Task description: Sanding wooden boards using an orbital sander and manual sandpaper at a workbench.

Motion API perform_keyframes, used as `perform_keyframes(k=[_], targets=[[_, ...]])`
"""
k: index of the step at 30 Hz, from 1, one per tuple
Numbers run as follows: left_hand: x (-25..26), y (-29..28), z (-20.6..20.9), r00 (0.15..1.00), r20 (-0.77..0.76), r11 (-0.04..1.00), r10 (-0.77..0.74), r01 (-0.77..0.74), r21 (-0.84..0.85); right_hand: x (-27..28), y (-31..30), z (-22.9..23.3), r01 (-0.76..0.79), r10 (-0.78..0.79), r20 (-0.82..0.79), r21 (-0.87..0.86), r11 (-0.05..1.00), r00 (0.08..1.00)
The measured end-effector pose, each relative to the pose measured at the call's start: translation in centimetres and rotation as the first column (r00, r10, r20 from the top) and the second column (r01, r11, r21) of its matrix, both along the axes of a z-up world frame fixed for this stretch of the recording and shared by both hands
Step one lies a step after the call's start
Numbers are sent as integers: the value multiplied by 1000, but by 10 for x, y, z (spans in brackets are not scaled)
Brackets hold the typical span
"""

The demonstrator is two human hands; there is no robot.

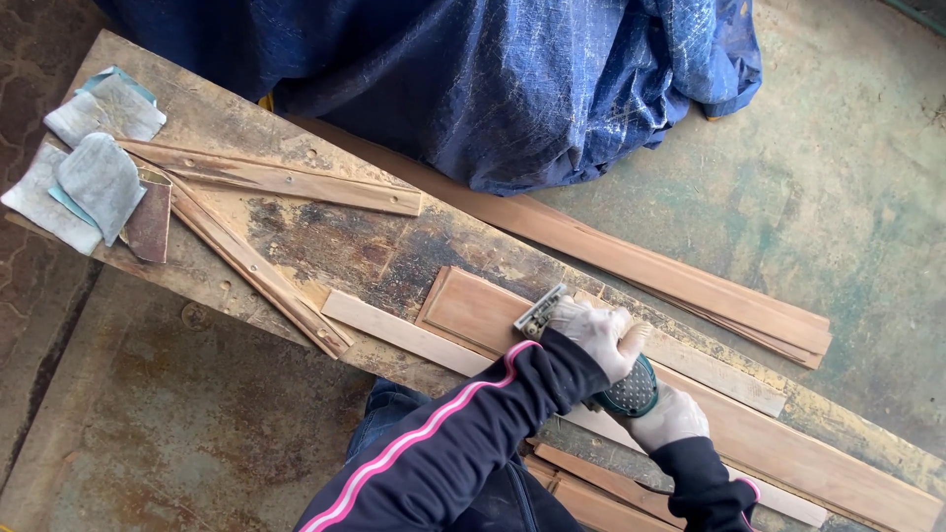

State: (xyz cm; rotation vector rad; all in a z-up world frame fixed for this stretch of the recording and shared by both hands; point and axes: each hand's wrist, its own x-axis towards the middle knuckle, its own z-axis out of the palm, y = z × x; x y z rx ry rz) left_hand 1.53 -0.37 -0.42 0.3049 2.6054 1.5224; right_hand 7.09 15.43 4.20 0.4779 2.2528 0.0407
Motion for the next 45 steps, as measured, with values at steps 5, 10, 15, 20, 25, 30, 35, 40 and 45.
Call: perform_keyframes(k=[5, 10, 15, 20, 25, 30, 35, 40, 45], targets=[[-34, -68, 10, 1000, 3, 997, 24, -23, -71, -38, -56, 1, -70, 69, -26, -72, 995, 997], [-52, -128, 4, 998, 12, 995, 59, -58, -75, -67, -115, 2, -141, 131, -76, -146, 979, 988], [-61, -175, 3, 993, -2, 984, 122, -121, -133, -82, -166, 10, -222, 199, -122, -222, 949, 972], [-60, -161, -2, 991, -56, 984, 121, -128, -123, -78, -154, 11, -209, 182, -137, -226, 952, 974], [-48, -100, 12, 999, -28, 996, 39, -41, -82, -47, -89, 4, -129, 108, -122, -184, 974, 987], [-20, -8, 4, 997, -72, 998, -23, 19, -62, -9, -8, -5, -50, 51, 23, -29, 998, 998], [17, 67, 4, 997, -36, 996, -68, 70, 51, 48, 83, -20, 15, -15, 4, 19, 1000, 1000], [42, 106, -5, 999, -14, 994, -50, 51, 100, 73, 127, -28, 7, -8, -61, -21, 1000, 998], [40, 78, 5, 995, -99, 998, 26, -20, 60, 62, 103, -17, 23, -24, -58, -8, 1000, 998]])
